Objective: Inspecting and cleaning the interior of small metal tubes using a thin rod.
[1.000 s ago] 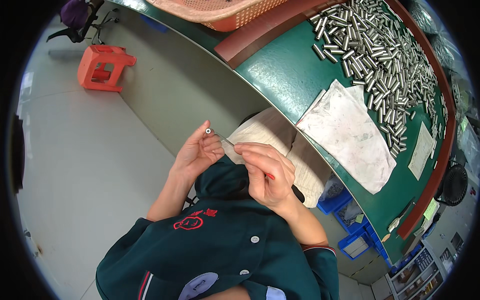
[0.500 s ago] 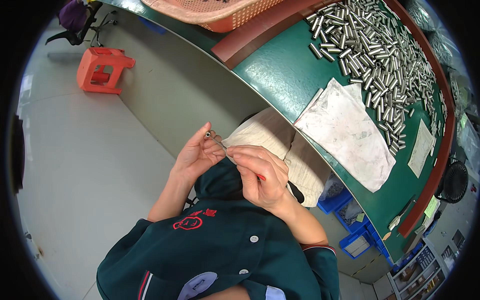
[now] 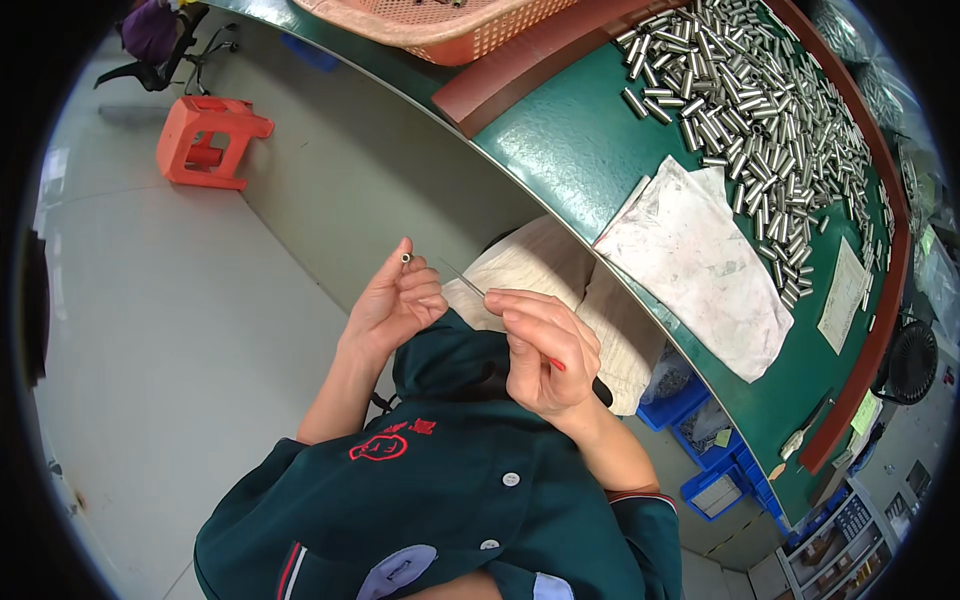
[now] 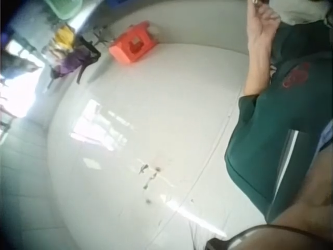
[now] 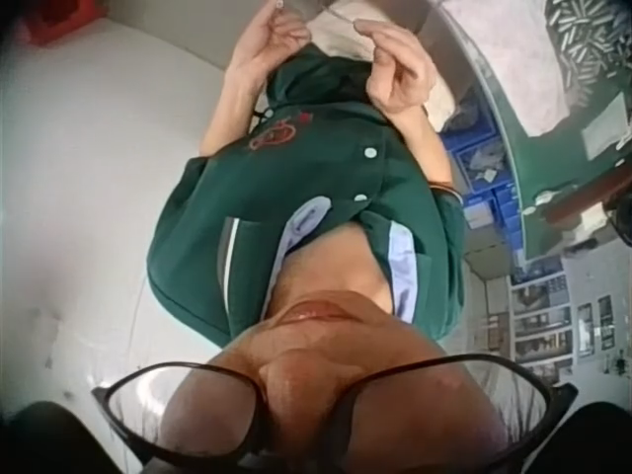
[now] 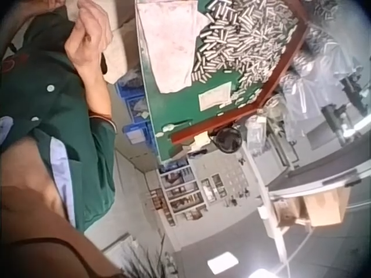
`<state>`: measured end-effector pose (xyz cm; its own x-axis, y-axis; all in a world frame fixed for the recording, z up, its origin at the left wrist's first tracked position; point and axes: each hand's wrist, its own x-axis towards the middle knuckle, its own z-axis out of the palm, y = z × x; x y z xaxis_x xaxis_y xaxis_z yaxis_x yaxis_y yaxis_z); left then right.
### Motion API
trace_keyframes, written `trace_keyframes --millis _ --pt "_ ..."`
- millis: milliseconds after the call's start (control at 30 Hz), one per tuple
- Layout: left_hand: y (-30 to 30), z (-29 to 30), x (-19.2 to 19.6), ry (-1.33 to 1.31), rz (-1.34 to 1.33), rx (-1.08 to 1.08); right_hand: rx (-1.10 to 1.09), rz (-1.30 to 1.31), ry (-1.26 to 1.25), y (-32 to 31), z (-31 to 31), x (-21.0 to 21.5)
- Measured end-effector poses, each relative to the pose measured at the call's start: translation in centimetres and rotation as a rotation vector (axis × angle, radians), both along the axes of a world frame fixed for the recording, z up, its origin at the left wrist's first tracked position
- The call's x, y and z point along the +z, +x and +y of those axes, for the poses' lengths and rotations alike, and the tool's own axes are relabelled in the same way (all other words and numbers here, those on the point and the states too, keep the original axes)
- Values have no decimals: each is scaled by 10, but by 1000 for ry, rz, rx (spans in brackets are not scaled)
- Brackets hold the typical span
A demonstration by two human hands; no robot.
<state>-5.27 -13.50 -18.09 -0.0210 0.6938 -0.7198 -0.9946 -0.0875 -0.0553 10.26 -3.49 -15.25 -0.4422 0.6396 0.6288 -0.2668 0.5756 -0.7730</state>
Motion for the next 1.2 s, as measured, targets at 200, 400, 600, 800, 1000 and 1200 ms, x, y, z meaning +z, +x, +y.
trace_keyframes --millis 200,400,600,800,1000,1200 --pt "-1 -4 -6 95 44 -41 20 20 -13 0 -4 3" --pt "-7 -3 -4 174 411 -137 -34 60 -47 5 2 7" --pt "-2 2 3 182 586 -194 -66 96 -92 7 2 6" --pt "5 7 7 221 701 -271 -80 104 -114 14 6 3" --pt "5 9 13 222 712 -288 -67 105 -140 10 6 4" --pt "9 20 20 209 679 -314 -65 110 -122 21 11 11"
